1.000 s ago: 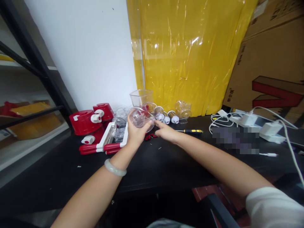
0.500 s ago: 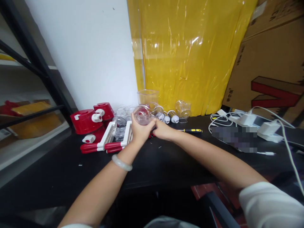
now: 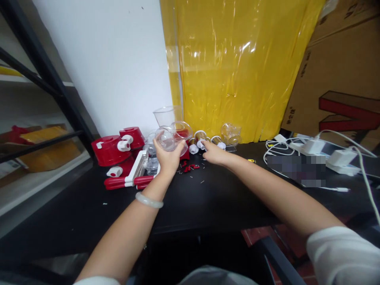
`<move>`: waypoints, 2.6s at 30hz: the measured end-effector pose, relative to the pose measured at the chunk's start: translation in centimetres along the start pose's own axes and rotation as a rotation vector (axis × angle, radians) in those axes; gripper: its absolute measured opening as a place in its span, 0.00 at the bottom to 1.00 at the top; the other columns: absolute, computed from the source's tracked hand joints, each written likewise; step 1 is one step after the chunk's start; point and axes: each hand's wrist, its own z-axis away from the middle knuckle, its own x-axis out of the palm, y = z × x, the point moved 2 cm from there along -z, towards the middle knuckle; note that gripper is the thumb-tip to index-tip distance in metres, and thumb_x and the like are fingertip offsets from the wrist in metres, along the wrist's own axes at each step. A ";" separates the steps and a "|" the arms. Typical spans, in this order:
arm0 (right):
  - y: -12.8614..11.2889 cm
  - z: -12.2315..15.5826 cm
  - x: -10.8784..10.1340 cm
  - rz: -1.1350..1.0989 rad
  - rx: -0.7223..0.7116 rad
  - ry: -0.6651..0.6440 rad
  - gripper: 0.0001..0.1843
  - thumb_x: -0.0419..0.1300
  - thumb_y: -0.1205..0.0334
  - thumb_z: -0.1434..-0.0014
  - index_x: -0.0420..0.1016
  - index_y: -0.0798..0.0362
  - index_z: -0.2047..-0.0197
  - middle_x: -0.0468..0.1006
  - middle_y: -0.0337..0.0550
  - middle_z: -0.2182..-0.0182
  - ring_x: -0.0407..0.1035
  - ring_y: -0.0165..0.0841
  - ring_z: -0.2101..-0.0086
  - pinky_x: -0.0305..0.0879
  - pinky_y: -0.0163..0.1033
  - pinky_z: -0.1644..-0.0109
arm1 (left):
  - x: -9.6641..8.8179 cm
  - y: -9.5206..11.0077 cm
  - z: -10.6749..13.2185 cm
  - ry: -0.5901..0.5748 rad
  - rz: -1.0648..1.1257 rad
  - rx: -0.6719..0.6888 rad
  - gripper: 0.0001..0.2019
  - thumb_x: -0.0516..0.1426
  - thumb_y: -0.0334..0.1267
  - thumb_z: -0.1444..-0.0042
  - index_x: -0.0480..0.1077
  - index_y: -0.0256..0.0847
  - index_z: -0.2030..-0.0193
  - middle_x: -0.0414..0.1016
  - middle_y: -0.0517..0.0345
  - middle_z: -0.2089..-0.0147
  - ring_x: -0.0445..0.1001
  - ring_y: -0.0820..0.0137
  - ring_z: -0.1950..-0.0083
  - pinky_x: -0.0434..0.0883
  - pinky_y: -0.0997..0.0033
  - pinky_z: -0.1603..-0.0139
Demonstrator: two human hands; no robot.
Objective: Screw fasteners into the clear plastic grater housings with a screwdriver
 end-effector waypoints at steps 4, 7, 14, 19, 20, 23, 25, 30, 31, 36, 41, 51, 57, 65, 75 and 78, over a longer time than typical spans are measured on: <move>-0.6 0.6 0.8 -0.029 -0.061 -0.149 0.27 0.60 0.76 0.52 0.79 0.55 0.47 0.86 0.51 0.54 0.80 0.45 0.52 0.75 0.47 0.42 | 0.3 -0.5 0.2 -0.089 0.004 -0.037 0.39 0.77 0.38 0.63 0.67 0.47 0.44 0.77 0.53 0.44 0.77 0.59 0.41 0.68 0.57 0.33; 0.8 1.5 -0.3 0.038 -0.065 -0.233 0.29 0.61 0.74 0.51 0.79 0.55 0.44 0.85 0.52 0.50 0.80 0.46 0.49 0.74 0.48 0.40 | -0.3 -1.1 -0.2 -0.188 0.050 -0.069 0.38 0.77 0.39 0.63 0.69 0.45 0.45 0.79 0.53 0.48 0.80 0.59 0.45 0.70 0.57 0.36; 10.4 4.8 -7.5 0.495 0.178 -0.354 0.23 0.61 0.67 0.39 0.77 0.63 0.42 0.81 0.65 0.46 0.76 0.52 0.44 0.69 0.50 0.36 | -1.3 -1.5 -2.0 -0.180 0.169 -0.186 0.33 0.76 0.44 0.62 0.70 0.41 0.49 0.82 0.53 0.55 0.82 0.57 0.50 0.75 0.53 0.41; 14.6 9.1 -9.1 0.677 0.293 -0.423 0.16 0.61 0.62 0.35 0.79 0.63 0.49 0.82 0.67 0.54 0.78 0.54 0.51 0.73 0.52 0.46 | -0.7 -1.1 -2.0 -0.176 0.280 -0.252 0.32 0.76 0.43 0.62 0.72 0.41 0.51 0.83 0.55 0.58 0.83 0.59 0.51 0.76 0.54 0.41; 14.8 9.6 -9.1 0.691 0.280 -0.422 0.15 0.60 0.62 0.33 0.79 0.63 0.49 0.81 0.67 0.53 0.78 0.54 0.51 0.72 0.52 0.46 | -0.6 -0.9 -2.0 -0.181 0.299 -0.268 0.32 0.76 0.41 0.62 0.72 0.41 0.50 0.84 0.55 0.57 0.83 0.60 0.51 0.76 0.55 0.41; 14.5 10.1 -9.4 0.705 0.214 -0.387 0.13 0.56 0.63 0.31 0.77 0.60 0.49 0.79 0.65 0.50 0.76 0.51 0.49 0.71 0.49 0.45 | -0.3 0.1 -2.2 -0.219 0.342 -0.323 0.32 0.76 0.39 0.62 0.72 0.40 0.50 0.84 0.54 0.55 0.83 0.62 0.50 0.76 0.58 0.41; 14.1 9.9 -10.0 0.700 0.176 -0.345 0.12 0.55 0.62 0.30 0.74 0.58 0.49 0.79 0.62 0.50 0.76 0.49 0.49 0.70 0.47 0.45 | -0.3 1.3 -2.6 -0.237 0.347 -0.338 0.31 0.76 0.37 0.63 0.73 0.40 0.50 0.84 0.55 0.55 0.83 0.62 0.51 0.76 0.59 0.41; 13.1 9.5 -12.0 0.585 0.139 -0.174 0.11 0.55 0.56 0.30 0.69 0.52 0.49 0.83 0.53 0.58 0.79 0.43 0.62 0.70 0.41 0.58 | 0.0 5.9 -5.0 -0.290 0.409 -0.339 0.28 0.75 0.35 0.62 0.73 0.42 0.53 0.85 0.54 0.56 0.83 0.60 0.51 0.78 0.60 0.46; 12.9 9.4 -12.2 0.520 0.135 -0.107 0.10 0.55 0.55 0.31 0.68 0.50 0.51 0.83 0.51 0.60 0.79 0.42 0.63 0.69 0.41 0.60 | 0.1 6.8 -5.7 -0.300 0.427 -0.341 0.28 0.75 0.34 0.62 0.73 0.42 0.53 0.85 0.54 0.57 0.83 0.60 0.52 0.79 0.61 0.48; 10.5 6.8 -11.2 0.167 0.079 0.225 0.12 0.59 0.53 0.44 0.59 0.46 0.63 0.77 0.41 0.71 0.74 0.39 0.71 0.67 0.41 0.64 | 1.0 10.0 -9.1 -0.300 0.504 -0.320 0.28 0.75 0.31 0.62 0.72 0.42 0.53 0.83 0.56 0.60 0.82 0.65 0.60 0.79 0.65 0.58; 6.8 3.4 -7.0 -0.230 0.092 0.204 0.13 0.58 0.52 0.43 0.58 0.45 0.60 0.76 0.35 0.75 0.75 0.37 0.75 0.71 0.42 0.67 | 1.9 10.7 -10.8 -0.274 0.561 -0.262 0.30 0.74 0.29 0.64 0.72 0.42 0.52 0.81 0.59 0.62 0.81 0.67 0.61 0.79 0.67 0.58; 6.0 5.7 0.2 -0.630 0.154 0.048 0.30 0.54 0.26 0.37 0.63 0.48 0.63 0.63 0.28 0.81 0.58 0.27 0.84 0.56 0.34 0.79 | 1.7 9.7 -11.6 -0.269 0.570 -0.331 0.27 0.71 0.26 0.60 0.72 0.43 0.51 0.83 0.60 0.62 0.83 0.69 0.62 0.81 0.70 0.58; 4.3 6.8 0.1 -0.510 0.087 0.012 0.30 0.45 0.28 0.30 0.62 0.48 0.59 0.69 0.34 0.74 0.65 0.29 0.78 0.65 0.37 0.72 | 2.3 9.8 -10.8 -0.302 0.548 -0.348 0.30 0.72 0.28 0.62 0.72 0.42 0.50 0.83 0.60 0.61 0.82 0.68 0.61 0.80 0.72 0.61; 4.2 7.3 1.2 -0.424 0.020 0.095 0.25 0.43 0.34 0.27 0.61 0.48 0.56 0.74 0.40 0.69 0.71 0.36 0.69 0.70 0.45 0.59 | 3.3 9.4 -10.0 -0.315 0.559 -0.362 0.28 0.72 0.28 0.61 0.72 0.43 0.51 0.81 0.61 0.60 0.82 0.68 0.58 0.80 0.69 0.58; 3.8 7.4 1.4 -0.440 0.014 0.097 0.25 0.43 0.34 0.26 0.60 0.48 0.54 0.73 0.39 0.70 0.71 0.36 0.69 0.70 0.44 0.59 | 4.0 9.2 -8.9 -0.390 0.517 -0.368 0.32 0.73 0.30 0.60 0.72 0.44 0.46 0.82 0.57 0.56 0.81 0.64 0.56 0.79 0.64 0.55; 3.7 7.4 1.5 -0.453 0.017 0.102 0.25 0.43 0.33 0.27 0.60 0.48 0.55 0.72 0.39 0.70 0.71 0.36 0.69 0.70 0.44 0.59 | 4.1 9.2 -8.7 -0.401 0.508 -0.372 0.33 0.73 0.29 0.60 0.71 0.45 0.46 0.82 0.58 0.57 0.81 0.66 0.58 0.79 0.67 0.57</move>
